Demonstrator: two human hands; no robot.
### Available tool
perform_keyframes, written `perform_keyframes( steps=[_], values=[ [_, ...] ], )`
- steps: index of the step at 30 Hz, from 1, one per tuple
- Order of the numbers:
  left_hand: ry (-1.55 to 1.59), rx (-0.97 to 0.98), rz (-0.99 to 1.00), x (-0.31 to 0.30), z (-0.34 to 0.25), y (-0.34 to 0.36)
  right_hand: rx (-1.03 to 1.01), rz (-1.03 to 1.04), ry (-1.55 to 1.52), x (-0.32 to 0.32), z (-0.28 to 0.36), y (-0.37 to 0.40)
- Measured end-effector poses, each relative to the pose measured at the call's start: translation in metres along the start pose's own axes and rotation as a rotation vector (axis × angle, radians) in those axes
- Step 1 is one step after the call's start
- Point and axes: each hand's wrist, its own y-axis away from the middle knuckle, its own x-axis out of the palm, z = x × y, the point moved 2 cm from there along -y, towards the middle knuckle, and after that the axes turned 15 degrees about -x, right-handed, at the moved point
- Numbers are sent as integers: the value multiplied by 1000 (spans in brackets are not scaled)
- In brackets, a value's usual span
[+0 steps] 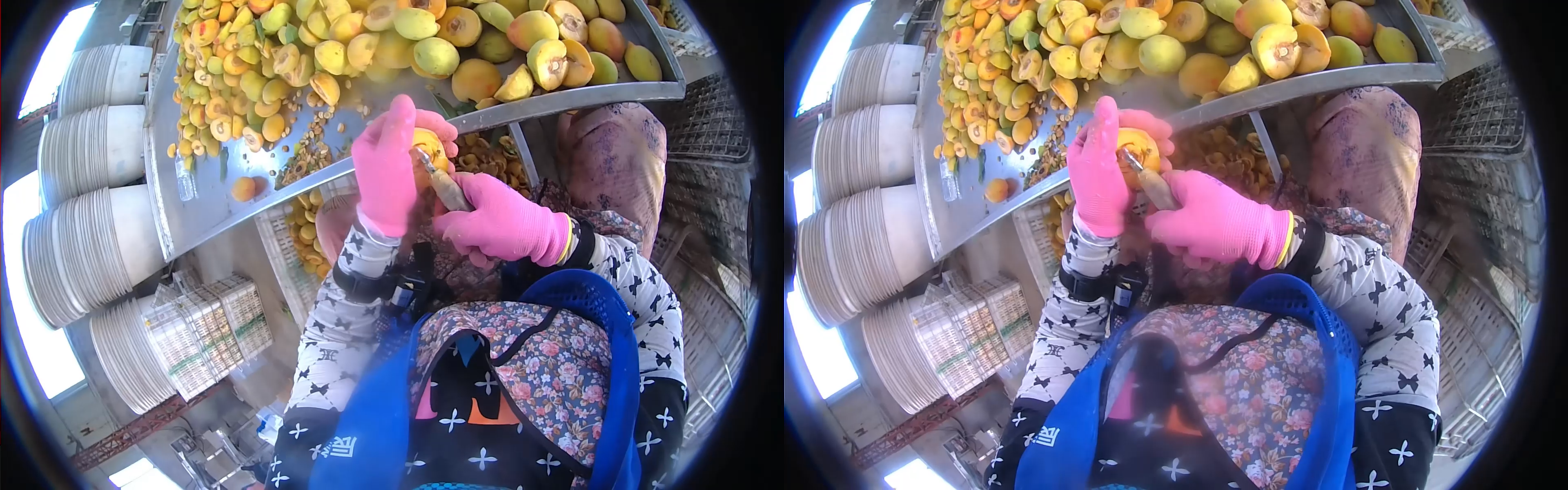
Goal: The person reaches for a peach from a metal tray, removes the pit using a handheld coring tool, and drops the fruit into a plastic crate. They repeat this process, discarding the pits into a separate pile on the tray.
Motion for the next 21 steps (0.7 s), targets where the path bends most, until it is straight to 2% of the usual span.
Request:
perform_keyframes(
  steps=[3, 6, 9, 12, 15, 18, 19, 21],
  values=[
    [-124, 383, -221, 5, 11, -4, -31, 31, -55, 2, -1, -4],
    [-41, 496, -197, 8, 21, -10, -40, 31, -17, -3, -5, -6],
    [99, 302, -146, 7, 24, -10, -275, -180, 524, -3, -14, -9],
    [52, 102, -83, 7, 12, -3, -168, -154, 440, 3, -1, -3],
    [-111, 8, 28, 4, 1, 5, 89, 80, 51, -2, 2, 0],
    [-226, 128, 167, 7, -9, 7, 9, 157, -116, -2, 4, 6],
    [-168, 82, 217, 6, -11, 6, 16, 157, -156, -1, 7, 7],
    [-158, 122, 330, 3, -8, 6, 26, 271, -229, -6, 3, 6]
  ],
)
